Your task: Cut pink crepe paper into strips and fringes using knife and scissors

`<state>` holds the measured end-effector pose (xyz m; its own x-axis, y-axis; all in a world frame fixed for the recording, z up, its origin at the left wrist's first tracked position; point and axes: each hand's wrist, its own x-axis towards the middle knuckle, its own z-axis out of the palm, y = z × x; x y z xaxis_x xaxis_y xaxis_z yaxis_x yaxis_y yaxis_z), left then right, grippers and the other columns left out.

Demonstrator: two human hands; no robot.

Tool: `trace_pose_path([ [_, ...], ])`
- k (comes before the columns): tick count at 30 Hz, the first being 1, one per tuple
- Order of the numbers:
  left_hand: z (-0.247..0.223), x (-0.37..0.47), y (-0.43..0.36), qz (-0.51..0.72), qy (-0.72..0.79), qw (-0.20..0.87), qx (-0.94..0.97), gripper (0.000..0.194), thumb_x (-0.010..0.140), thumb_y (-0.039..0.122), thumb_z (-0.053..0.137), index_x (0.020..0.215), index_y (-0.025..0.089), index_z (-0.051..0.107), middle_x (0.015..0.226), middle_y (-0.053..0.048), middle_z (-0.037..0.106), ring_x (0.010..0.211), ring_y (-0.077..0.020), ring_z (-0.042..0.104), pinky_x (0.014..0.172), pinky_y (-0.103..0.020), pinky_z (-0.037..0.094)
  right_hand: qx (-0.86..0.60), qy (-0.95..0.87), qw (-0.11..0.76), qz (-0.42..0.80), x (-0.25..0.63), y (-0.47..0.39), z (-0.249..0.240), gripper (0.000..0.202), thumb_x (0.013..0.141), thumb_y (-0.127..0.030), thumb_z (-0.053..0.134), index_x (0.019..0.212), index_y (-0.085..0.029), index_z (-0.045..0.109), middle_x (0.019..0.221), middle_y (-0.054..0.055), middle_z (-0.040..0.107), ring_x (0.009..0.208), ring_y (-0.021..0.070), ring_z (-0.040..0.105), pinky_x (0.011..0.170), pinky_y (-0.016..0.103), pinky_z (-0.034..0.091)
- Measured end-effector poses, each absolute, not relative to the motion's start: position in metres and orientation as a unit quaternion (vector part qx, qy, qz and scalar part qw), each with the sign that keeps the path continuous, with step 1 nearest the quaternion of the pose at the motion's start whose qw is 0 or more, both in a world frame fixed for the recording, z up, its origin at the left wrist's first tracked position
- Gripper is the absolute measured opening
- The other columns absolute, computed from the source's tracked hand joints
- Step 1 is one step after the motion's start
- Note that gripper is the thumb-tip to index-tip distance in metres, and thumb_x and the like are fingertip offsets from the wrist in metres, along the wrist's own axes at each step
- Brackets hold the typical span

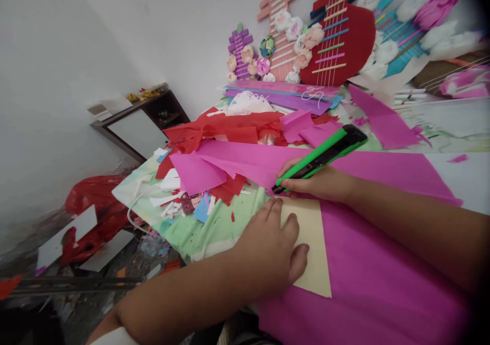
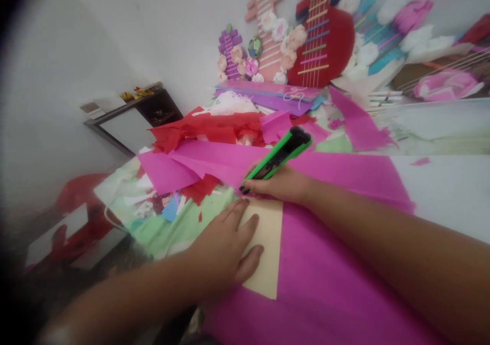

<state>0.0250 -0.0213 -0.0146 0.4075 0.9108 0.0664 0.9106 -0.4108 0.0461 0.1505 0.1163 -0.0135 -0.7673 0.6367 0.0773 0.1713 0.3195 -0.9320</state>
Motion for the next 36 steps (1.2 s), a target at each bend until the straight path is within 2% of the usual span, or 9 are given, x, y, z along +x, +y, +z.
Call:
trace_pose_path([
  [11,-0.015,0.0248,-0.0202,0.033,0.536,-0.002,0.844,0.049,0.08,0.039,0.04,0.112,0.002,0.048,0.124,-0.03,0.039,0.118,-0.0387,0.035,0.091,-0.051,0.033,-0.229,-0.832,0.219,0.456,0.1485,0.1153,-0.0121,0.013,0.073,-0.03,0.053,0.074,-0.019,0.06,0.064,-0.002,0.06,0.056,0.0086,0.054,0.055,0.021,0.043],
  [18,-0.0148,0.0251,-0.0214,0.041,0.546,-0.003,0.837,0.049,0.079,0.04,0.041,0.111,0.004,0.048,0.124,-0.028,0.04,0.117,-0.0383,0.036,0.09,-0.052,0.034,-0.256,-0.797,0.234,0.494,0.1526,0.1153,-0.0136,0.014,0.072,-0.032,0.054,0.076,-0.02,0.06,0.065,-0.001,0.061,0.054,0.0097,0.055,0.053,0.022,0.045],
  [22,-0.0148,0.025,-0.0214,0.044,0.543,0.002,0.838,0.048,0.079,0.04,0.041,0.11,0.004,0.049,0.123,-0.029,0.039,0.116,-0.0401,0.035,0.09,-0.052,0.034,-0.246,-0.815,0.222,0.476,0.1527,0.1153,-0.0097,0.011,0.072,-0.029,0.054,0.075,-0.019,0.059,0.061,-0.002,0.059,0.052,0.0085,0.053,0.053,0.021,0.044],
  [31,-0.0153,0.0258,-0.021,0.055,0.544,-0.003,0.838,0.047,0.078,0.039,0.041,0.109,0.005,0.05,0.121,-0.027,0.041,0.115,-0.0399,0.036,0.087,-0.053,0.036,-0.21,-0.839,0.221,0.451,0.1517,0.1191,-0.0175,0.016,0.074,-0.032,0.052,0.078,-0.019,0.061,0.065,-0.001,0.06,0.053,0.0081,0.053,0.055,0.022,0.044],
  [36,-0.0149,0.0257,-0.0212,0.045,0.542,-0.014,0.839,0.048,0.079,0.038,0.041,0.108,0.001,0.05,0.121,-0.03,0.04,0.114,-0.0415,0.037,0.087,-0.053,0.037,-0.219,-0.826,0.23,0.466,0.1546,0.1193,-0.0175,0.016,0.073,-0.034,0.053,0.078,-0.02,0.062,0.064,-0.001,0.06,0.054,0.009,0.053,0.054,0.022,0.044],
])
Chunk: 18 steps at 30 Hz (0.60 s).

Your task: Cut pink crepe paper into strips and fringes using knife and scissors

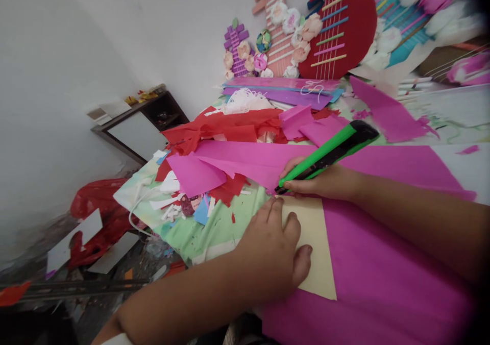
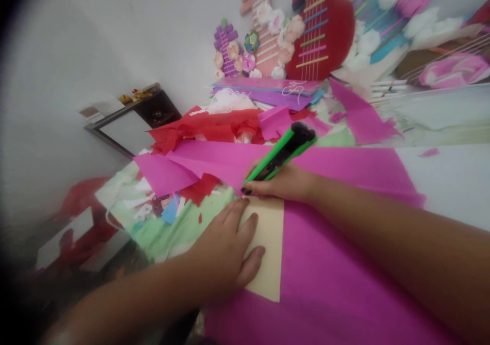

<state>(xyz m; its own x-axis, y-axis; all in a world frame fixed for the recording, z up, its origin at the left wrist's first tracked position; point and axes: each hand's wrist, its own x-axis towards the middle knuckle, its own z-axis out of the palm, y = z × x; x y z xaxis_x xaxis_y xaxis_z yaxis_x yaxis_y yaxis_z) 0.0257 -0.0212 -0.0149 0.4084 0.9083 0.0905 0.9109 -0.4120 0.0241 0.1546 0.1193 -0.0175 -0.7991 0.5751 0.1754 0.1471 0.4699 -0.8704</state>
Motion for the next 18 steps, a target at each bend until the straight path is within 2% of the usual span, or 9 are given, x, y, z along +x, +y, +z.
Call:
trace_pose_path([
  [12,-0.0174,0.0269,-0.0218,-0.033,-0.551,0.021,-0.834,0.058,0.08,0.041,0.037,0.116,-0.004,0.044,0.123,-0.03,0.04,0.116,-0.0394,0.037,0.09,-0.051,0.036,-0.216,-0.832,0.192,0.474,0.1547,0.1195,-0.0136,0.018,0.074,-0.032,0.052,0.078,-0.017,0.06,0.056,-0.003,0.055,0.048,0.0074,0.051,0.049,0.02,0.043],
  [18,-0.0152,0.0271,-0.0216,-0.012,-0.558,0.008,-0.829,0.061,0.081,0.042,0.034,0.121,-0.003,0.042,0.127,-0.029,0.037,0.118,-0.0395,0.034,0.092,-0.05,0.033,-0.236,-0.825,0.222,0.464,0.1573,0.1192,-0.0154,0.022,0.074,-0.036,0.052,0.079,-0.016,0.059,0.062,-0.001,0.057,0.05,0.0069,0.052,0.051,0.02,0.043],
])
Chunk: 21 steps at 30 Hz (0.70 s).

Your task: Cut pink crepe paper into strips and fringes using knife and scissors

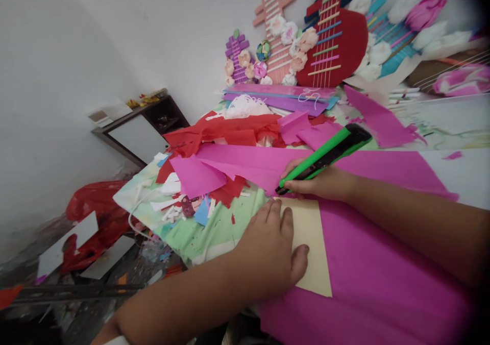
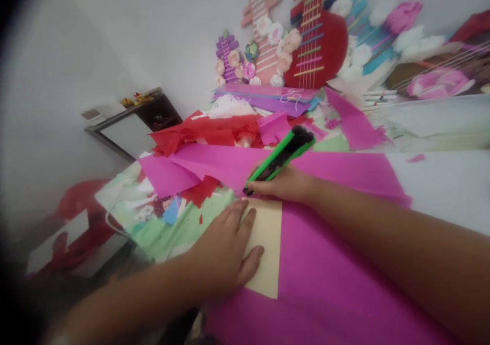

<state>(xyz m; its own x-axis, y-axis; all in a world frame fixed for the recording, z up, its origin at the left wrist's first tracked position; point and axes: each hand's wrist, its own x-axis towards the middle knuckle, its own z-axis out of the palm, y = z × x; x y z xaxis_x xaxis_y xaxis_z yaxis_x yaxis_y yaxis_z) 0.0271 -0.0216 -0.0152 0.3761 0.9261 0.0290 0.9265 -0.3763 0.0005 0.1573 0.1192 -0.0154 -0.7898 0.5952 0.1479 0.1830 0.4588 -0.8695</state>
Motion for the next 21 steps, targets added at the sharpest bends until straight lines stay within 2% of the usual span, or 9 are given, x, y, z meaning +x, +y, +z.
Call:
trace_pose_path([
  [11,-0.0156,0.0264,-0.0219,-0.009,-0.562,0.001,-0.827,0.061,0.081,0.043,0.034,0.122,-0.002,0.04,0.129,-0.029,0.035,0.12,-0.0382,0.031,0.094,-0.049,0.031,-0.231,-0.837,0.205,0.451,0.1568,0.1181,-0.0142,0.017,0.073,-0.033,0.053,0.076,-0.017,0.058,0.058,-0.002,0.057,0.053,0.0079,0.053,0.054,0.021,0.043],
  [21,-0.0148,0.025,-0.0218,-0.009,-0.555,0.016,-0.832,0.061,0.082,0.043,0.033,0.121,-0.003,0.042,0.13,-0.027,0.034,0.121,-0.0361,0.032,0.097,-0.046,0.03,-0.259,-0.794,0.222,0.504,0.1599,0.1188,-0.0167,0.021,0.072,-0.035,0.054,0.079,-0.016,0.057,0.056,-0.003,0.055,0.044,0.007,0.05,0.043,0.02,0.041],
])
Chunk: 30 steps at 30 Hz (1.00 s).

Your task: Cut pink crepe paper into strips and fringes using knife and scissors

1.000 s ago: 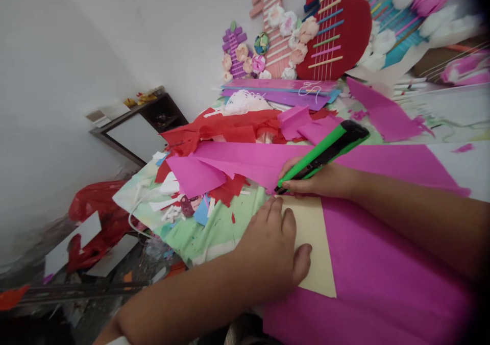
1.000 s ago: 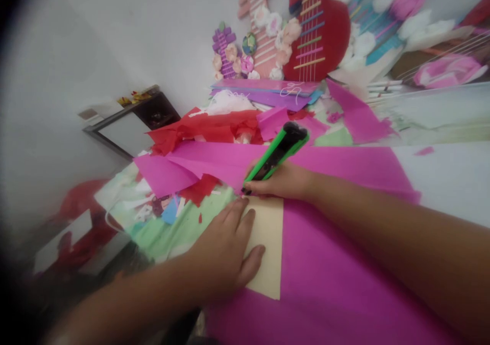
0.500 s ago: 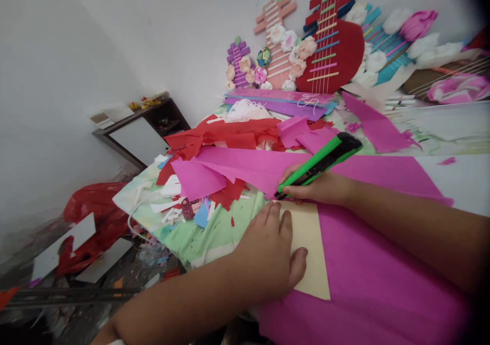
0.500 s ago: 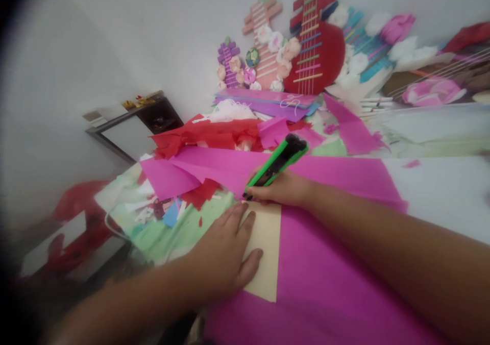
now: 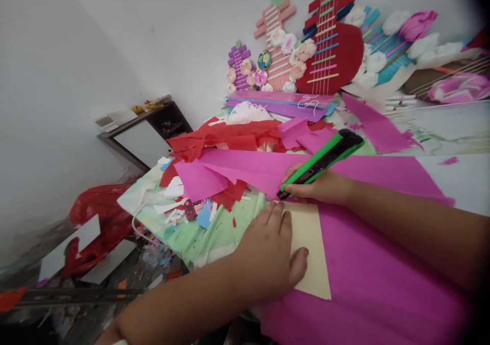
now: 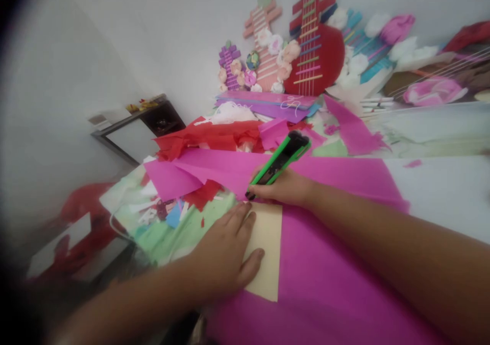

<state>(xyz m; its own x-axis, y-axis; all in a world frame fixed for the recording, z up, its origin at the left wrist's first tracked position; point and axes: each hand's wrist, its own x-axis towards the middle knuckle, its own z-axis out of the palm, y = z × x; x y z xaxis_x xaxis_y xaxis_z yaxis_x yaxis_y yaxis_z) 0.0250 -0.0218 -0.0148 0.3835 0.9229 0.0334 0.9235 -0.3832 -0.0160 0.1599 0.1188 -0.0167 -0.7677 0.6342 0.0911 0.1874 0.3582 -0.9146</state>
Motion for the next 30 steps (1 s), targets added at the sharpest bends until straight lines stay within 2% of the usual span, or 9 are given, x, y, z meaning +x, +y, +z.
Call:
trace_pose_path([
  [10,-0.0149,0.0259,-0.0204,-0.006,-0.555,0.015,-0.832,0.062,0.081,0.043,0.033,0.122,-0.003,0.041,0.129,-0.026,0.037,0.119,-0.0357,0.034,0.096,-0.045,0.031,-0.212,-0.84,0.206,0.456,0.1584,0.1198,-0.0139,0.015,0.071,-0.03,0.054,0.076,-0.016,0.057,0.06,-0.002,0.055,0.053,0.0072,0.051,0.05,0.019,0.042],
  [16,-0.0139,0.0264,-0.0215,-0.002,-0.558,0.015,-0.83,0.061,0.081,0.042,0.033,0.121,-0.002,0.042,0.129,-0.027,0.037,0.119,-0.0362,0.035,0.095,-0.046,0.032,-0.256,-0.792,0.199,0.517,0.1617,0.1188,-0.013,0.021,0.072,-0.035,0.053,0.079,-0.016,0.057,0.056,-0.003,0.053,0.046,0.0076,0.05,0.045,0.021,0.042],
  [20,-0.0126,0.0268,-0.0219,-0.002,-0.549,0.021,-0.836,0.06,0.081,0.041,0.033,0.12,-0.003,0.043,0.128,-0.027,0.037,0.119,-0.036,0.035,0.095,-0.046,0.032,-0.252,-0.797,0.208,0.509,0.1622,0.1186,-0.0135,0.018,0.071,-0.032,0.053,0.078,-0.016,0.057,0.056,-0.003,0.054,0.046,0.0075,0.049,0.045,0.021,0.041],
  [26,-0.013,0.0274,-0.0209,-0.002,-0.556,0.011,-0.831,0.061,0.081,0.041,0.034,0.122,-0.003,0.042,0.128,-0.027,0.037,0.118,-0.0368,0.035,0.095,-0.046,0.032,-0.191,-0.855,0.206,0.435,0.1577,0.1208,-0.0143,0.012,0.069,-0.026,0.055,0.076,-0.017,0.058,0.074,0.0,0.061,0.068,0.0102,0.056,0.063,0.021,0.045],
  [30,-0.0138,0.0276,-0.0206,-0.002,-0.557,0.01,-0.831,0.062,0.081,0.042,0.034,0.122,-0.004,0.041,0.128,-0.028,0.037,0.119,-0.0373,0.034,0.096,-0.046,0.031,-0.192,-0.867,0.194,0.417,0.1559,0.1216,-0.0164,0.012,0.071,-0.027,0.053,0.076,-0.017,0.057,0.074,0.0,0.061,0.069,0.0105,0.056,0.065,0.022,0.044],
])
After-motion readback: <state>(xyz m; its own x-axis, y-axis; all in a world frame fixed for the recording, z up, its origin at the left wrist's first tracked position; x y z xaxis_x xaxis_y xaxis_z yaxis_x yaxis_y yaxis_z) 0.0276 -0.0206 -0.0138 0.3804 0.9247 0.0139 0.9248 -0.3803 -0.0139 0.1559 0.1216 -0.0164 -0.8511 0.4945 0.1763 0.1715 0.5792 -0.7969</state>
